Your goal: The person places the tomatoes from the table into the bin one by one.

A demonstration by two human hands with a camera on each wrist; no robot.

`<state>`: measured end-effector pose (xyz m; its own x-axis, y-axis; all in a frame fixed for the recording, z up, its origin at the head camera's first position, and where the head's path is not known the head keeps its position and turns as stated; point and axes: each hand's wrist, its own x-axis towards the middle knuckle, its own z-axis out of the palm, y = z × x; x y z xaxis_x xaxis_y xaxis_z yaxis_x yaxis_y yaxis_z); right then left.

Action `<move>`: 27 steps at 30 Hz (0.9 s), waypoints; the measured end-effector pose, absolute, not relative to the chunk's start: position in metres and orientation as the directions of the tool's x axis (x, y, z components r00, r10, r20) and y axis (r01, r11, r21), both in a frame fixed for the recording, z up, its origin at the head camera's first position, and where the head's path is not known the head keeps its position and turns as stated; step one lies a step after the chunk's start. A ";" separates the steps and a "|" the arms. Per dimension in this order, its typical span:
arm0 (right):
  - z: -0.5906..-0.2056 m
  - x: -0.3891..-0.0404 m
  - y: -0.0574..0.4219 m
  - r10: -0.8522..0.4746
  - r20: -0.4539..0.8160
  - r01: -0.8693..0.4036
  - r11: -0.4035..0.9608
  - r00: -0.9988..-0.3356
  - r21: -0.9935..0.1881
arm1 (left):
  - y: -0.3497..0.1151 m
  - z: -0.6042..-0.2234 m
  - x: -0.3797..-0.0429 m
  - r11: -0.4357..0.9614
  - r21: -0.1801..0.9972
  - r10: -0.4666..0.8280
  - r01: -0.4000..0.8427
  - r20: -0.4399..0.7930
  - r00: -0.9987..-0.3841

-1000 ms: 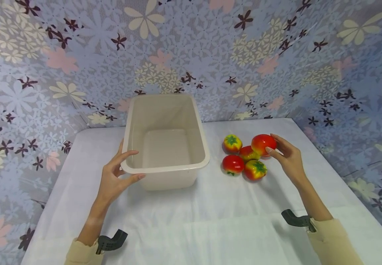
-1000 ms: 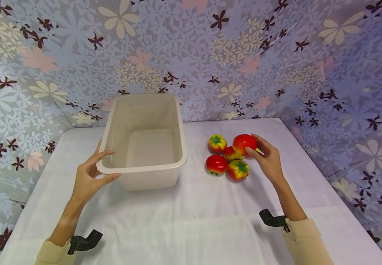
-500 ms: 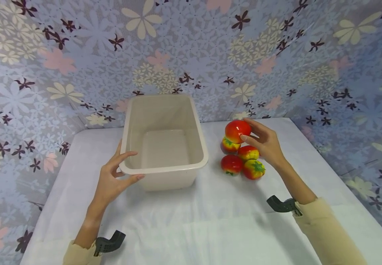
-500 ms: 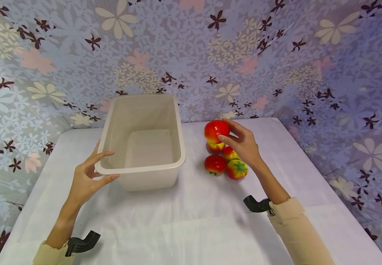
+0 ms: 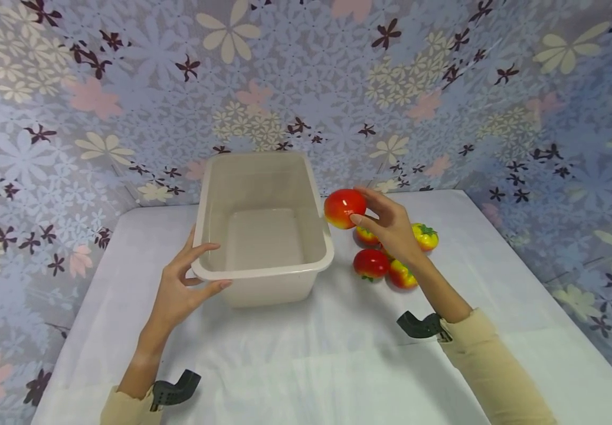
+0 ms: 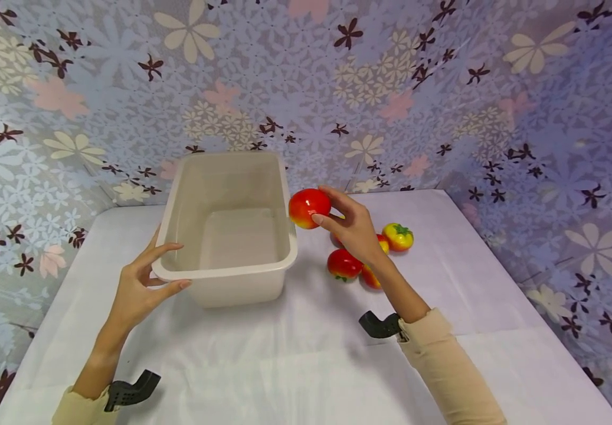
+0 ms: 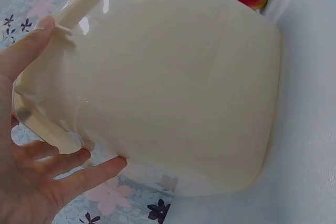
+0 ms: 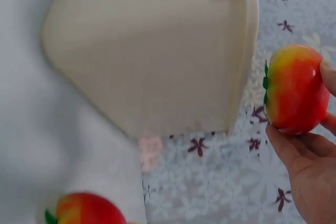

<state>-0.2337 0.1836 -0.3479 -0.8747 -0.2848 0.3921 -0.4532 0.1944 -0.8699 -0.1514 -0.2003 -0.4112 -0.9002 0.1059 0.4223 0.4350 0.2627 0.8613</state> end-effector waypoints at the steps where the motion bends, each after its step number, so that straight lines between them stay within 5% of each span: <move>1: -0.348 -0.234 0.181 -0.285 0.395 -0.455 0.189 -0.873 -0.870 | -0.200 -0.411 -0.152 0.260 0.861 0.107 0.437 0.424 -0.900; 12: -0.345 -0.237 0.148 -0.337 0.425 -0.475 0.080 -0.840 -0.876 | -0.200 -0.411 -0.151 0.246 0.864 0.110 0.438 0.424 -0.899; 27: -0.344 -0.242 0.134 -0.393 0.367 -0.465 0.187 -0.843 -0.865 | -0.201 -0.412 -0.152 0.248 0.863 0.115 0.440 0.424 -0.898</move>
<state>-0.2424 0.1338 -0.3438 -0.8428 -0.3933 0.3675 -0.4648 0.1873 -0.8654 -0.1525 -0.2009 -0.4119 -0.8981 0.1149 0.4245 0.4397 0.2481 0.8632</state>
